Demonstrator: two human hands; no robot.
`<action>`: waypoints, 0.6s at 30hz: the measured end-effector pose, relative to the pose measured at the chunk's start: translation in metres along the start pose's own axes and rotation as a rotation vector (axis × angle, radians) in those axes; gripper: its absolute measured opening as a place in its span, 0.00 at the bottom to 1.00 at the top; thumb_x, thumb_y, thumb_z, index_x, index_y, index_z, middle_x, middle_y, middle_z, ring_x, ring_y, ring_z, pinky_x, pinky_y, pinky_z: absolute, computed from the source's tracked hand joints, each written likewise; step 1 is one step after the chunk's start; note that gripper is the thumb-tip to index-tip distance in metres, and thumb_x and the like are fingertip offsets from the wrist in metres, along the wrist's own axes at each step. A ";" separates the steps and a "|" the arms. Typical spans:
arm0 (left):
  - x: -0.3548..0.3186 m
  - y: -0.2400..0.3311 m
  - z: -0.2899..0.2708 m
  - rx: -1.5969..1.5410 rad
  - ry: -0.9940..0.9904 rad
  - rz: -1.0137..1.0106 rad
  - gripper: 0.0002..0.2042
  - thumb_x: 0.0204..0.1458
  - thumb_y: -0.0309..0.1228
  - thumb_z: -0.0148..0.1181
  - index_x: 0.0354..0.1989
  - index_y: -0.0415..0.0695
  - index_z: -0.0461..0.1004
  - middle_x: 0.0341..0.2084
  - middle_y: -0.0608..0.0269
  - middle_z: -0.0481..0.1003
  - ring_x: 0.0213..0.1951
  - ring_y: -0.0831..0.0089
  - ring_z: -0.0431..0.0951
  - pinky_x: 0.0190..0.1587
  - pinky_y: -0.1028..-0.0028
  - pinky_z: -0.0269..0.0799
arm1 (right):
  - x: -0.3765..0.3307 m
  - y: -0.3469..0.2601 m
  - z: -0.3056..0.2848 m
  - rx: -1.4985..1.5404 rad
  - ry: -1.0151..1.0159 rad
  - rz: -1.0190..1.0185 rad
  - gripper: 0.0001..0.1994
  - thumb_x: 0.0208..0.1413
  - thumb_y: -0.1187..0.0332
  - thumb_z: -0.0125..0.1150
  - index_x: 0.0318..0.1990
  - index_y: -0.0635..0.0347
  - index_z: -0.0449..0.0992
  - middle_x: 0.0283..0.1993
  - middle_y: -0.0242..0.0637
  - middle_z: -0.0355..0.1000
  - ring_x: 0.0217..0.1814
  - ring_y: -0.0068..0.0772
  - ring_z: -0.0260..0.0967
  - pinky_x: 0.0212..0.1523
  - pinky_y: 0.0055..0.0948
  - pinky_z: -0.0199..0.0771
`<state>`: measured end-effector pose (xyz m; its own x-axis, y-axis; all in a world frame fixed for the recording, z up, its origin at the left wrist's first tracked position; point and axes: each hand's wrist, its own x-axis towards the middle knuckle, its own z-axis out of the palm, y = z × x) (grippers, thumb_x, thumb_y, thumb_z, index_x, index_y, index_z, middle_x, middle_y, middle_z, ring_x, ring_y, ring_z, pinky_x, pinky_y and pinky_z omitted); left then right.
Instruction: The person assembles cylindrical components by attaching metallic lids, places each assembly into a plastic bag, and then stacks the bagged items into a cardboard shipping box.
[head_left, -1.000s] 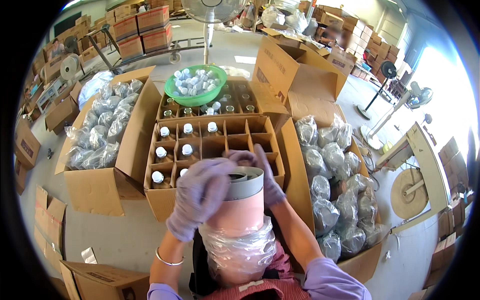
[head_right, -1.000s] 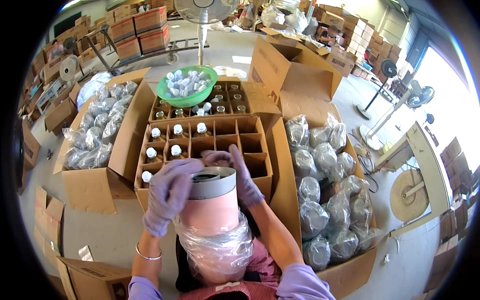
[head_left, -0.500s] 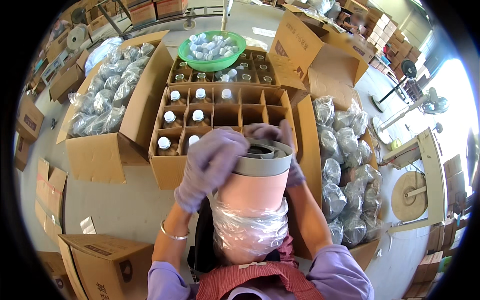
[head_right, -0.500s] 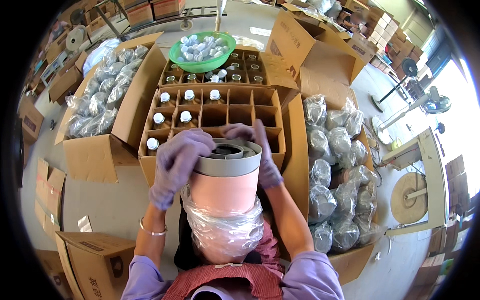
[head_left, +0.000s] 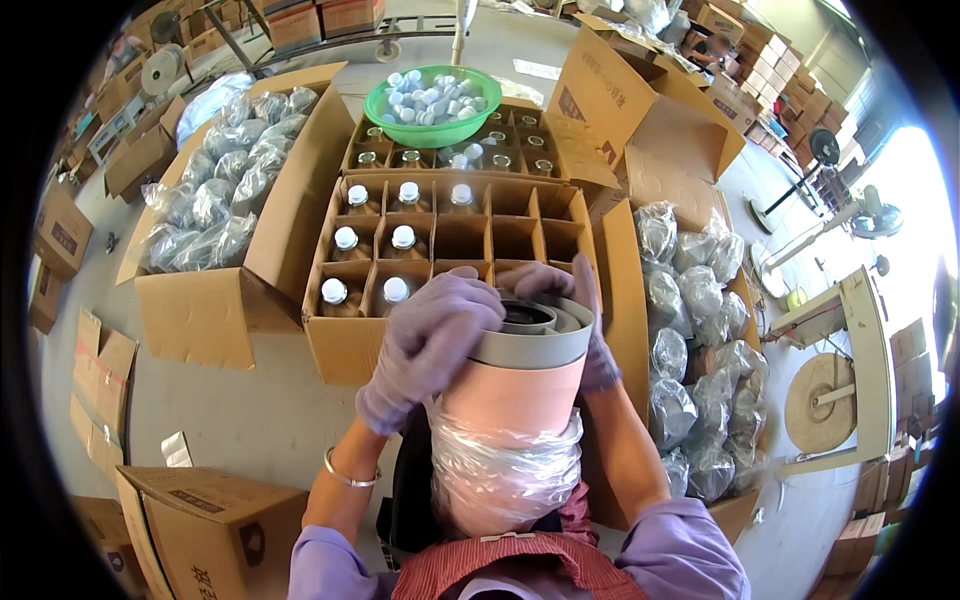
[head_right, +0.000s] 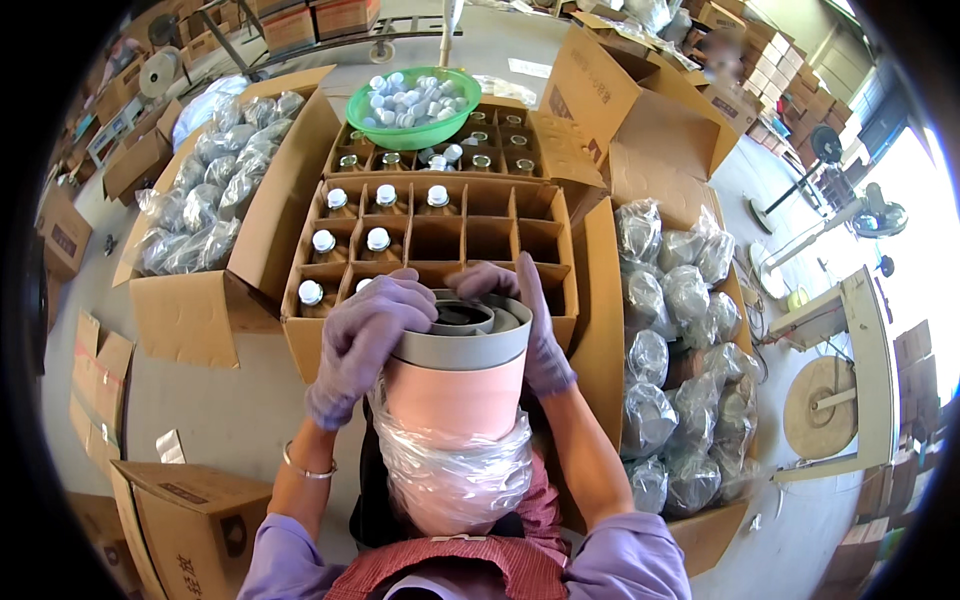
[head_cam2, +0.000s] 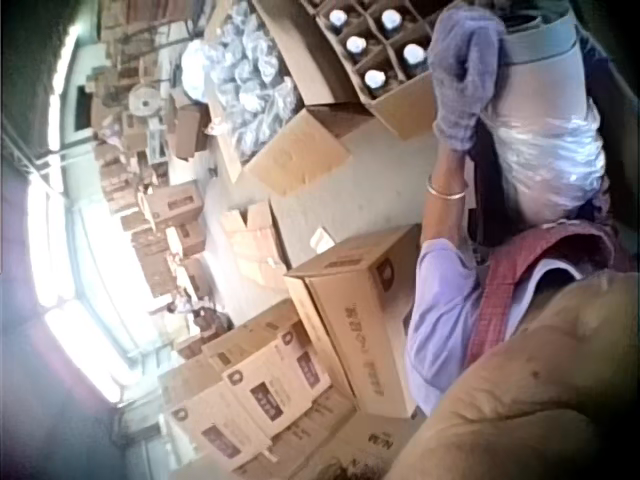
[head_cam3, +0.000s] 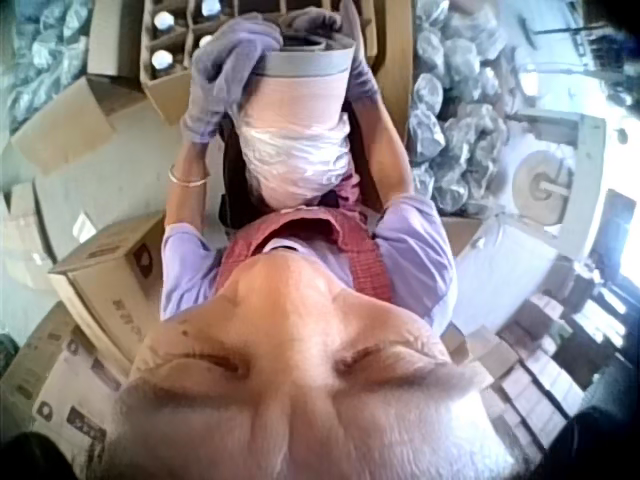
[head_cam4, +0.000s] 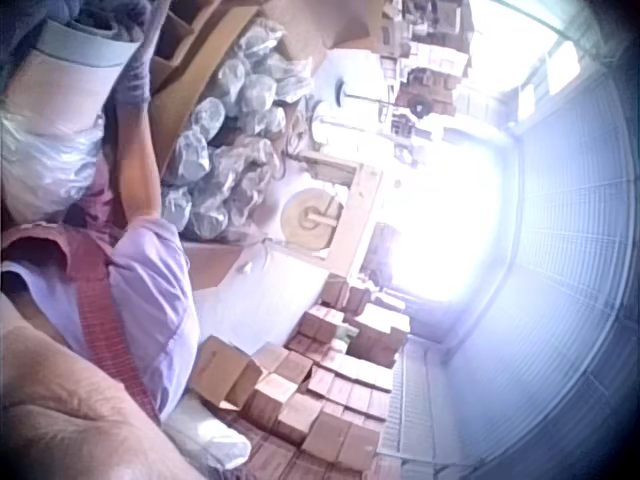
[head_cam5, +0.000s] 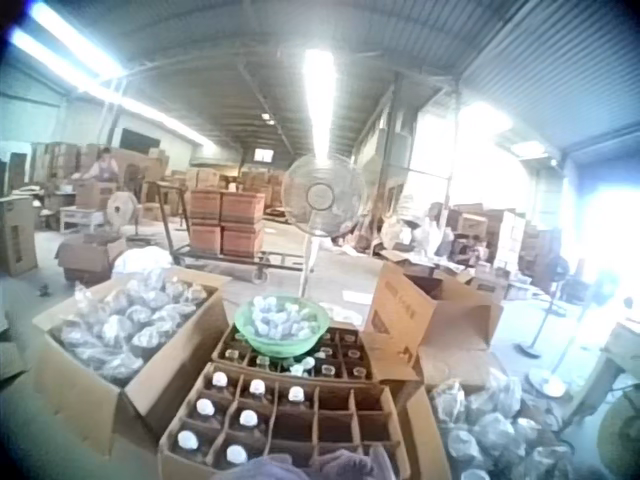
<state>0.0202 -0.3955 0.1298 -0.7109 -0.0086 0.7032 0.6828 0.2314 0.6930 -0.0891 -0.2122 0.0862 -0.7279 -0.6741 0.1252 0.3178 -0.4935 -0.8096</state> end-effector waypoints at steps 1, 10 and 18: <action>0.012 0.016 0.002 0.137 -0.066 0.009 0.08 0.56 0.33 0.56 0.34 0.42 0.78 0.35 0.58 0.77 0.41 0.58 0.76 0.56 0.60 0.68 | 0.010 0.007 -0.001 0.203 -0.083 0.003 0.39 0.69 0.39 0.29 0.29 0.67 0.77 0.48 0.47 0.73 0.50 0.38 0.70 0.58 0.38 0.68; -0.032 -0.032 -0.005 -0.376 -0.010 -0.106 0.15 0.57 0.37 0.51 0.31 0.39 0.80 0.35 0.56 0.80 0.43 0.65 0.77 0.71 0.54 0.43 | -0.040 -0.019 0.037 -0.607 0.089 -0.167 0.27 0.70 0.60 0.32 0.34 0.72 0.77 0.43 0.49 0.76 0.50 0.42 0.71 0.59 0.36 0.65; -0.004 -0.012 -0.015 -0.310 -0.021 -0.225 0.18 0.64 0.36 0.46 0.33 0.36 0.79 0.35 0.55 0.80 0.41 0.64 0.78 0.65 0.61 0.60 | -0.006 -0.009 0.020 -0.085 0.071 -0.058 0.34 0.72 0.48 0.28 0.29 0.66 0.74 0.44 0.50 0.75 0.46 0.38 0.73 0.56 0.35 0.70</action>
<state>0.0170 -0.4125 0.1212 -0.8499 -0.0046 0.5269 0.5255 -0.0788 0.8471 -0.0753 -0.2143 0.1044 -0.7856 -0.6039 0.1349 0.2231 -0.4799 -0.8485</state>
